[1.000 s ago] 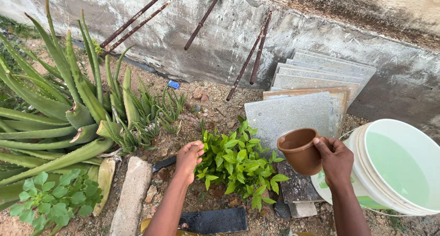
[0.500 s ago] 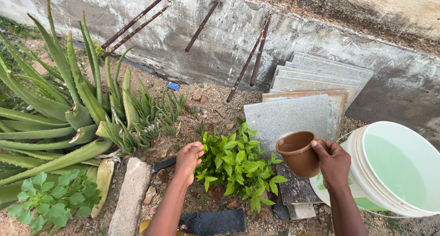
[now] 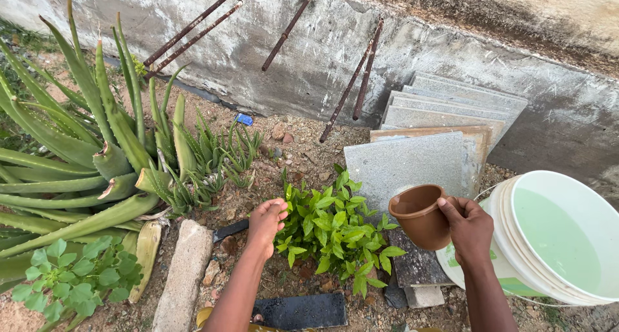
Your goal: The person waters a plant in the ground by pouring water from a small brown cup, occasionally using their other hand to move leaves.
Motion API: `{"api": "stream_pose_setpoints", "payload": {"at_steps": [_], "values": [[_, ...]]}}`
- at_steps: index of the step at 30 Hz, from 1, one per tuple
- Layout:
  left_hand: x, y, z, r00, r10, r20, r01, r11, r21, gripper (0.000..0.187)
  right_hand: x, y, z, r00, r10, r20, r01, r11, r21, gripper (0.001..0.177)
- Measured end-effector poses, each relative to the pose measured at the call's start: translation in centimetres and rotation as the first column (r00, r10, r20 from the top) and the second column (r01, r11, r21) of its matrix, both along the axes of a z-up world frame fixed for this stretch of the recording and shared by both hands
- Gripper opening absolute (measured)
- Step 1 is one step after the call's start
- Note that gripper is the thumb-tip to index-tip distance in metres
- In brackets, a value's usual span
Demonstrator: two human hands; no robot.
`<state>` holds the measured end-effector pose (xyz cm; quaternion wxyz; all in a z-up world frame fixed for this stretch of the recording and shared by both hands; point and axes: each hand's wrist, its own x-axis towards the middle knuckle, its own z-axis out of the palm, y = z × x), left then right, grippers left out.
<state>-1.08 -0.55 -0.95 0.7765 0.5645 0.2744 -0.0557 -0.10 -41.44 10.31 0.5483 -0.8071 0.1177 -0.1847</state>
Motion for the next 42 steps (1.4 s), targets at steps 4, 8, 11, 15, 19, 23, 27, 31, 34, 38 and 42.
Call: {"api": "stream_pose_setpoints", "payload": {"at_steps": [4,8,11,15,19,23,27,31,34,38,42], "values": [[0.0,-0.1,-0.3,1.000,-0.001,0.005,0.001,1.000,0.001,0.030,-0.1,0.1,0.0,1.000,-0.001,0.012,0.001,1.000,0.005,0.030],[0.1,0.1,-0.2,1.000,0.010,0.011,-0.010,1.000,-0.029,0.030,0.0,0.1,0.0,1.000,-0.005,-0.013,0.005,1.000,-0.005,0.030],[-0.1,0.2,-0.3,1.000,-0.003,-0.002,0.003,1.000,0.009,0.031,0.1,0.1,-0.3,1.000,-0.005,0.002,0.005,1.000,-0.029,0.030],[-0.1,0.2,-0.1,1.000,0.004,0.006,-0.004,1.000,-0.003,0.031,0.1,0.1,-0.5,1.000,0.026,0.005,-0.026,0.999,0.034,0.031],[-0.1,0.1,0.1,1.000,-0.017,-0.004,0.017,0.999,0.030,0.032,0.0,0.5,-0.3,1.000,0.016,-0.019,-0.016,1.000,-0.014,0.030],[-0.1,0.0,0.0,1.000,-0.012,-0.011,0.013,0.999,0.033,0.032,-0.2,1.0,0.1,0.999,0.004,-0.042,-0.005,1.000,-0.028,0.031],[0.0,0.1,0.0,1.000,-0.005,-0.005,0.005,1.000,0.017,0.031,-0.1,1.8,0.5,0.996,-0.007,-0.091,0.001,0.998,-0.068,0.032],[-0.1,0.2,-0.2,1.000,-0.010,0.000,0.010,1.000,0.006,0.031,0.5,2.5,0.7,0.996,0.024,-0.085,-0.032,0.995,-0.093,0.031],[-0.1,0.2,-0.3,0.999,-0.004,0.035,0.004,1.000,-0.001,0.031,0.8,2.7,1.0,0.995,0.037,-0.091,-0.045,0.996,-0.083,0.030],[0.0,0.1,-0.1,1.000,0.006,0.029,-0.005,1.000,-0.025,0.031,1.3,3.3,1.7,0.994,0.081,-0.069,-0.088,0.991,-0.098,0.028],[0.0,0.1,0.1,1.000,-0.010,0.020,0.010,1.000,0.008,0.031,1.5,3.7,2.1,0.992,0.075,-0.099,-0.088,0.986,-0.143,0.027]]}}
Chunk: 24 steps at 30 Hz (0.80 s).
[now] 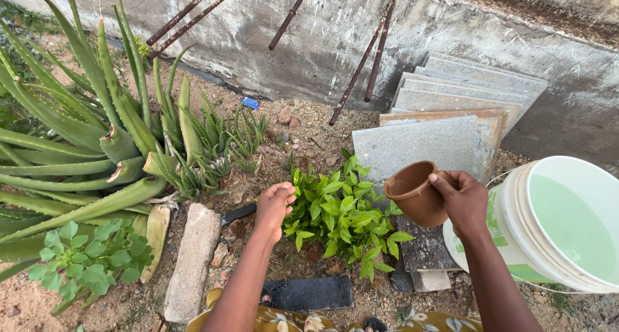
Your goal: The person waters a plant in the ground by pouring water from a small brown cup, occasionally using their other hand to move leaves.
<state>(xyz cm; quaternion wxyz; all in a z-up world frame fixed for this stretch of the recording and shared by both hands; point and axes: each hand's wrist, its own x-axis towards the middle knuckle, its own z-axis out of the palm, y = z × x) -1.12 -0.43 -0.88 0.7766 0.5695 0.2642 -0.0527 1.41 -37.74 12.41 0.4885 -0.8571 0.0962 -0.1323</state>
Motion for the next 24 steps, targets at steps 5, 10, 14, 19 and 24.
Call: {"api": "stream_pose_setpoints", "payload": {"at_steps": [5,10,14,19,24], "values": [[0.0,-0.1,0.5,1.000,0.010,-0.006,-0.010,1.000,-0.024,0.031,0.4,0.4,0.8,0.999,0.035,0.026,-0.034,0.999,-0.020,0.027],[0.0,0.0,0.4,1.000,0.030,0.004,-0.030,0.998,-0.047,0.031,0.9,1.2,1.6,0.998,0.050,0.030,-0.051,0.998,0.033,0.026],[0.2,0.2,0.3,0.999,0.042,0.019,-0.040,0.997,-0.070,0.030,1.4,2.2,2.6,0.995,0.079,0.054,-0.080,0.997,0.018,0.025],[0.3,0.1,0.5,0.998,0.055,0.023,-0.053,0.996,-0.068,0.029,1.8,3.5,4.1,0.993,0.109,0.046,-0.108,0.994,-0.022,0.026],[0.4,0.1,0.4,0.998,0.057,0.028,-0.055,0.996,-0.064,0.030,2.0,5.2,5.2,0.989,0.133,0.068,-0.129,0.990,-0.054,0.027]]}}
